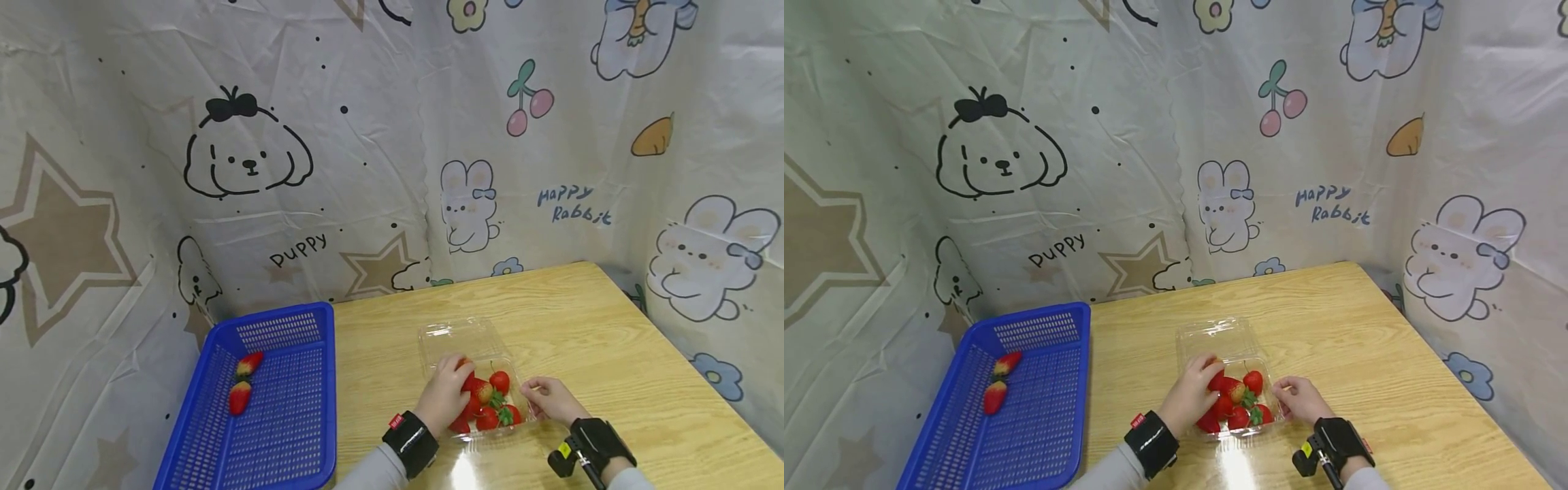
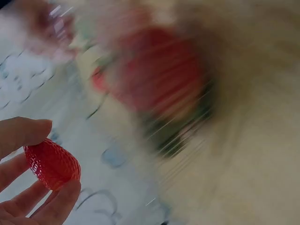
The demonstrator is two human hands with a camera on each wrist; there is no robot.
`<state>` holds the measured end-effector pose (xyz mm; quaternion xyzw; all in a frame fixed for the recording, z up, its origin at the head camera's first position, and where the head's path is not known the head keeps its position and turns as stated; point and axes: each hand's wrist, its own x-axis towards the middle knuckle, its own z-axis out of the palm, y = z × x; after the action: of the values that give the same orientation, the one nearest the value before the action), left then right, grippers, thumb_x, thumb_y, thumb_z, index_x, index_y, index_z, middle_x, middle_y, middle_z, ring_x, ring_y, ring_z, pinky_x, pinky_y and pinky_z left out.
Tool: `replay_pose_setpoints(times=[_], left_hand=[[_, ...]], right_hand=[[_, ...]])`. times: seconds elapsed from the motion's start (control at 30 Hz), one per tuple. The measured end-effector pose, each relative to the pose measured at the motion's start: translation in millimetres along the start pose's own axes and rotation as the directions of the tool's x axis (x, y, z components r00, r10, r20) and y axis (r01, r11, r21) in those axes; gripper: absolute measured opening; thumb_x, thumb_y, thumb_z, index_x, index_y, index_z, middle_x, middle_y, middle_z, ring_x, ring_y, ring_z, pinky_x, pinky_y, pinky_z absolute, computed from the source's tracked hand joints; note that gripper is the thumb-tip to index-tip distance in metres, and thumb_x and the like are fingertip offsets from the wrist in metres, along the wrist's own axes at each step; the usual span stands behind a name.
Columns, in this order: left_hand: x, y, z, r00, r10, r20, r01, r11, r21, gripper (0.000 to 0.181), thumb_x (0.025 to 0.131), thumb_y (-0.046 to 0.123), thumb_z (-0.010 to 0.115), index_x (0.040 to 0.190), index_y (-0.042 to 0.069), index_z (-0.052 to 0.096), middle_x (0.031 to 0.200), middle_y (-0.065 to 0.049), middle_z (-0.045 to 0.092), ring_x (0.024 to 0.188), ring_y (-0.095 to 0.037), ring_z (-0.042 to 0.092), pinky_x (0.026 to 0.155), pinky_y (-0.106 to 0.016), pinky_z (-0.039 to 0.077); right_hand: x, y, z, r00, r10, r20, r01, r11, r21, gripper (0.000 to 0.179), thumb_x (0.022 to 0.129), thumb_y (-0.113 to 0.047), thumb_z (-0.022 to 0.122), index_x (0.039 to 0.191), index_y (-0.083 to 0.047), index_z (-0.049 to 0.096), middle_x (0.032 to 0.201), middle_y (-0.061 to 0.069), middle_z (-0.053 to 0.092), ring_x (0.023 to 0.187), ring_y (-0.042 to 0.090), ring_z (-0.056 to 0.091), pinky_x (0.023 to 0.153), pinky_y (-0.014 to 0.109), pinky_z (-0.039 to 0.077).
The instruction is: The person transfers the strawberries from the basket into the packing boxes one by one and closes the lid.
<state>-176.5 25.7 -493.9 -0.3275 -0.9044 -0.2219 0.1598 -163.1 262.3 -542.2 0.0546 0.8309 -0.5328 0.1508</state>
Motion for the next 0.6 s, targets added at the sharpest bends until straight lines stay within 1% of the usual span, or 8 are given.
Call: replay_pose_setpoints(times=[0.07,0.17,0.33,0.6], left_hand=[[-6.2,-0.9,9.7,0.999,0.0,0.036,-0.001,1.0,0.022,0.041,0.067,0.004,0.073,0.106,0.007,0.064,0.114,-0.011,0.054,0.106,-0.025,0.05,0.087,-0.026,0.047],[-13.2,-2.0,18.9,0.996,-0.024,0.09,0.019,0.999,0.051,0.04,0.067,0.006,0.074,0.106,0.009,0.065,0.114,-0.01,0.054,0.106,-0.024,0.05,0.084,-0.025,0.049],[-18.7,-4.9,27.3,0.994,-0.03,0.106,0.023,0.997,0.074,0.04,0.067,0.007,0.075,0.105,0.01,0.064,0.111,-0.009,0.054,0.103,-0.023,0.05,0.081,-0.024,0.049],[-20.5,-8.0,35.5,0.991,-0.016,0.133,0.006,0.997,0.076,0.041,0.068,0.007,0.075,0.107,0.011,0.063,0.113,-0.008,0.054,0.099,-0.022,0.052,0.081,-0.025,0.049]], right_hand=[[-0.3,-0.7,0.1,1.0,-0.005,0.002,0.005,1.0,0.002,0.027,0.094,-0.014,0.05,0.105,0.011,0.053,0.06,0.003,0.05,0.056,0.015,0.051,0.052,0.031,0.048],[-1.5,-1.8,0.0,1.0,-0.01,0.012,0.01,1.0,0.012,0.028,0.094,-0.014,0.05,0.105,0.012,0.053,0.061,0.003,0.05,0.056,0.014,0.051,0.052,0.031,0.049],[-2.3,-2.3,0.5,1.0,-0.012,0.005,0.012,1.0,0.006,0.028,0.094,-0.014,0.05,0.104,0.011,0.053,0.061,0.002,0.05,0.057,0.014,0.051,0.052,0.03,0.048],[-2.5,-3.5,1.5,1.0,0.001,-0.003,-0.001,1.0,0.002,0.027,0.094,-0.014,0.05,0.104,0.011,0.053,0.061,0.003,0.05,0.057,0.014,0.051,0.052,0.03,0.048]])
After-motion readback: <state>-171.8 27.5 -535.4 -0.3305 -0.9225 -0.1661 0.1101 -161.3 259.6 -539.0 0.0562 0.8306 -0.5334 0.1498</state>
